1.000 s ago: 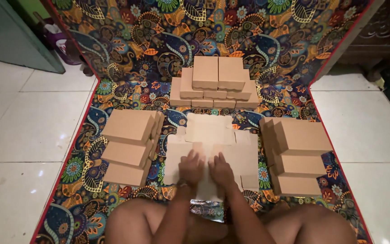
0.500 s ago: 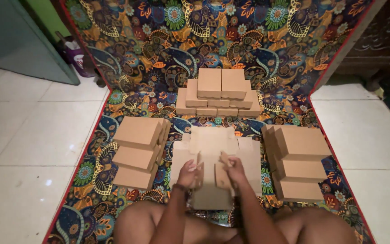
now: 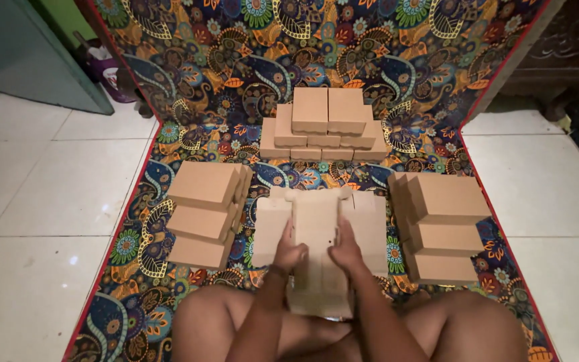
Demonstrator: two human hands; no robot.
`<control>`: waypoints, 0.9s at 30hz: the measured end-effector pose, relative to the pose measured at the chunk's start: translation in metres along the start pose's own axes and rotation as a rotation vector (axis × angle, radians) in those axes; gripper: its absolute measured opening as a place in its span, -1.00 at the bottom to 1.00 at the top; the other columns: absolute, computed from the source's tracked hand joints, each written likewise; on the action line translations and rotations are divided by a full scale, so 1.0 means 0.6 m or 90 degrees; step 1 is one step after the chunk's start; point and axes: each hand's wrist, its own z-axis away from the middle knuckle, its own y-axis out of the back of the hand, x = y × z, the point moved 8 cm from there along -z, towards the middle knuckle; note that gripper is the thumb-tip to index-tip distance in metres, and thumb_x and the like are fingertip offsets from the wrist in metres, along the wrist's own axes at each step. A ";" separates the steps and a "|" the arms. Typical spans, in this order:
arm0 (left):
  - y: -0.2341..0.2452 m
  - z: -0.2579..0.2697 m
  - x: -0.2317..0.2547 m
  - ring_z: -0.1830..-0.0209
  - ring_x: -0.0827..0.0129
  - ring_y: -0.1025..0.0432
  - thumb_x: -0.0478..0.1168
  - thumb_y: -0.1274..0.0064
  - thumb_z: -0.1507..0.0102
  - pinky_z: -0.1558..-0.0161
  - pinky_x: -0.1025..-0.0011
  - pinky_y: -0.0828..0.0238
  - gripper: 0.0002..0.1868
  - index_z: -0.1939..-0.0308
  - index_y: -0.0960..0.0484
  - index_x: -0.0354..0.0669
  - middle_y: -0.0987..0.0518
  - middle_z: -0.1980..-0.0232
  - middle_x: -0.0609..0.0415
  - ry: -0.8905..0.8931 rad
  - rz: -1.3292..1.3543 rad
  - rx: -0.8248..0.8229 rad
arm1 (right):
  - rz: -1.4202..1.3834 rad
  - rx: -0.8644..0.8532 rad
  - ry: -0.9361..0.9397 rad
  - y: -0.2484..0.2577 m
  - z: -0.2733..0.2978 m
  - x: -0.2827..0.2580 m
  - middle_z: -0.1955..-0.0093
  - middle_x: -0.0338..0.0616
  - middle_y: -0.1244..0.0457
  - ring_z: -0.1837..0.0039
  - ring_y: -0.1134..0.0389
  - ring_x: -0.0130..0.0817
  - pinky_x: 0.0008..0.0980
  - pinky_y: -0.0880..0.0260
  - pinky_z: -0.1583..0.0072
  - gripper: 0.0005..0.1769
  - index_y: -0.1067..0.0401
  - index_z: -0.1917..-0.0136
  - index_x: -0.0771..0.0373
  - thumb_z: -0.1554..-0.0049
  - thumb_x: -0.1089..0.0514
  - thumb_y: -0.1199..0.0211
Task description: Folding flat cardboard sheets into small rectangular boxes and stacking them in organized piles.
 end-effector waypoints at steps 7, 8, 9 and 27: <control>-0.033 0.016 -0.018 -0.39 0.00 -0.35 0.38 -0.10 -0.16 -0.38 -0.13 -0.15 -0.14 -0.39 -0.44 -0.02 -0.56 -0.28 -0.03 -0.457 -0.768 0.179 | 0.604 -0.149 -0.053 -0.044 -0.037 0.096 -0.74 -0.18 0.25 -0.51 -0.16 0.21 0.15 -0.17 -0.49 0.03 0.00 -0.64 0.09 -0.12 -0.52 0.05; -0.039 0.015 -0.018 -0.28 0.11 -0.47 0.44 -0.04 -0.17 -0.30 -0.14 -0.27 -0.24 -0.25 -0.63 0.07 -0.64 -0.20 0.18 -0.620 -0.789 0.307 | 0.677 -0.147 -0.069 -0.045 -0.061 0.116 -0.74 -0.31 0.23 -0.45 -0.26 0.18 0.16 -0.22 -0.45 -0.07 -0.04 -0.63 0.00 -0.17 -0.51 0.22; -0.044 -0.002 -0.026 -0.28 0.11 -0.47 0.44 -0.04 -0.17 -0.30 -0.14 -0.27 -0.24 -0.25 -0.63 0.07 -0.64 -0.20 0.18 -0.618 -0.789 0.308 | 0.678 -0.148 -0.070 -0.044 -0.070 0.109 -0.74 -0.31 0.23 -0.45 -0.26 0.18 0.16 -0.22 -0.45 -0.07 -0.04 -0.63 0.00 -0.17 -0.51 0.22; 0.024 -0.056 0.050 0.42 0.30 -0.60 -0.04 -0.28 -0.13 0.44 0.42 -0.68 -0.10 -0.52 -0.23 0.18 -0.59 0.18 0.00 0.069 -0.298 0.154 | 0.058 0.090 -0.120 0.061 -0.225 0.185 0.25 0.15 -0.33 0.42 -0.39 -0.18 -0.32 -0.46 0.42 0.00 0.07 -0.65 0.23 -0.07 0.27 -0.39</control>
